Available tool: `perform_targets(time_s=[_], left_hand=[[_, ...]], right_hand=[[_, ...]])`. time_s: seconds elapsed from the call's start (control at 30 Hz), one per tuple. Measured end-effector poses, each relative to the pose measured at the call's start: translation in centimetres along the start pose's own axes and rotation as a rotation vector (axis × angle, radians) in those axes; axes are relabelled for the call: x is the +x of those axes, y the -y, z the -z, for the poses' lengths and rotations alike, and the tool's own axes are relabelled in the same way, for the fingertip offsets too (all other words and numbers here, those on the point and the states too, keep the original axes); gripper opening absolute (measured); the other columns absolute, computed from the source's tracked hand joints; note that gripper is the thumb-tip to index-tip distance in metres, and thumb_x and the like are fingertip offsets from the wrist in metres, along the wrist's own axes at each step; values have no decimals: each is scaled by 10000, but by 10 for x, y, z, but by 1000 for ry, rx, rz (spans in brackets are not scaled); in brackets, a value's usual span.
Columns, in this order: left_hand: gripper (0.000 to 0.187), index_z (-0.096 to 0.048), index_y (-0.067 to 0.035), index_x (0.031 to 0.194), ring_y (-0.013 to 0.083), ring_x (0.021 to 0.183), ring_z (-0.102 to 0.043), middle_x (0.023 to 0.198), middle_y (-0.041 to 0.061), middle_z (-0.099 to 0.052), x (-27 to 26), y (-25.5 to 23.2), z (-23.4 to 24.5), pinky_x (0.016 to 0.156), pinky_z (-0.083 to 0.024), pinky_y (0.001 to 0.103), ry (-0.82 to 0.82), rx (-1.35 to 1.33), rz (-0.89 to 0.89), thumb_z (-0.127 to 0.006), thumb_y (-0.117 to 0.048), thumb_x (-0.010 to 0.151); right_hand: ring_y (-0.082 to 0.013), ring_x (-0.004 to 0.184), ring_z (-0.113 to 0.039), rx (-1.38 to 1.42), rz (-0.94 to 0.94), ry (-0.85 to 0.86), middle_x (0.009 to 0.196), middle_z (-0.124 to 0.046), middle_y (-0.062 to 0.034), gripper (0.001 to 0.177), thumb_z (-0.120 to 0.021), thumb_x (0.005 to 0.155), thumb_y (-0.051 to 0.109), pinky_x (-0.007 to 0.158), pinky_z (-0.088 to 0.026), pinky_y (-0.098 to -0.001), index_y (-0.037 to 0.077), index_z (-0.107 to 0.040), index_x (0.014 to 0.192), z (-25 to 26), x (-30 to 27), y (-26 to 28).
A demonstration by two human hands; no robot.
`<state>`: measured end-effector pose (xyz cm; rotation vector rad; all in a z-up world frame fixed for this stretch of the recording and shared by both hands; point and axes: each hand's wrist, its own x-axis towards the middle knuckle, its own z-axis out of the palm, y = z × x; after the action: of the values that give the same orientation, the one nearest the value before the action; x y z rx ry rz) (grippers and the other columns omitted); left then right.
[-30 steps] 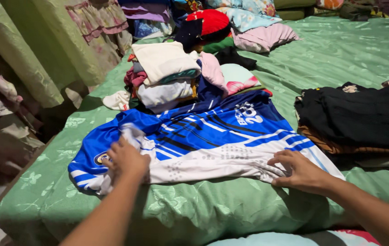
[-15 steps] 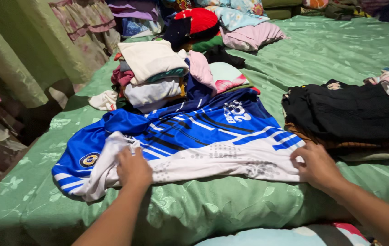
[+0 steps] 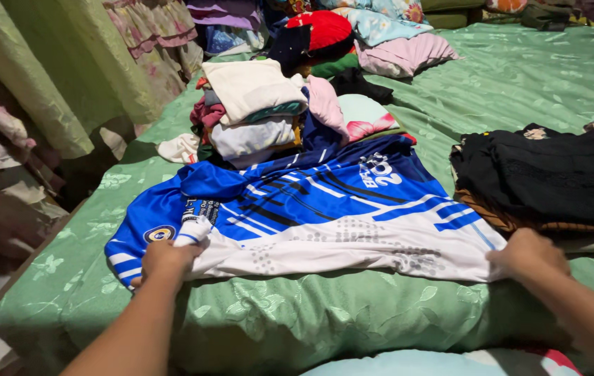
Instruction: The person folds a black garment and a blue and white patterned shirt by hand on a green bedspread.
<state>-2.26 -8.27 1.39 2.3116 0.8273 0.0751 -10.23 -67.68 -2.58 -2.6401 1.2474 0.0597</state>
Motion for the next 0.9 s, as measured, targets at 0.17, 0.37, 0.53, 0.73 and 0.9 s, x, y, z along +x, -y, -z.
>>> perform_targets(time_s=[0.17,0.37,0.53,0.73,0.9], left_hand=[[304,-688,-102,1094,166,597,-508,781,63,-593,54,22,4,478,-416,370,237,-715,-29,-805,-217,838],[268,-582,-60,1103,193,685,-601,888,108,-639,74,15,42,557,-521,409,16,-579,-326,-702,-182,897],[274,-594,-29,1112,189,843,-656,990,117,-695,64,14,54,766,-523,363,-150,-469,-493,-708,-162,901],[324,-659,-53,1157,160,869,-658,1033,79,-716,53,11,73,773,-541,364,95,-701,-442,-732,-249,909],[412,-702,-77,1195,216,868,-745,1021,97,-785,21,39,100,794,-584,407,629,-561,-103,-729,-310,856]], right_hand=[[-363,973,-775,177,354,-171,1028,-824,-171,355,-763,880,468,900,-585,-469,200,-842,1099,21,21,8],[-362,916,-722,677,307,-316,1020,-757,-193,326,-728,971,392,823,-568,-480,114,-782,1131,44,56,38],[-275,888,-730,1058,202,-375,990,-738,-155,286,-732,1026,324,764,-534,-451,55,-750,1121,36,79,53],[-238,823,-665,711,534,-557,955,-699,-150,276,-761,1024,237,747,-530,-404,6,-739,1173,58,58,40],[-216,524,-525,558,470,239,686,-652,-126,262,-757,929,226,453,-413,-412,64,-756,1135,54,42,5]])
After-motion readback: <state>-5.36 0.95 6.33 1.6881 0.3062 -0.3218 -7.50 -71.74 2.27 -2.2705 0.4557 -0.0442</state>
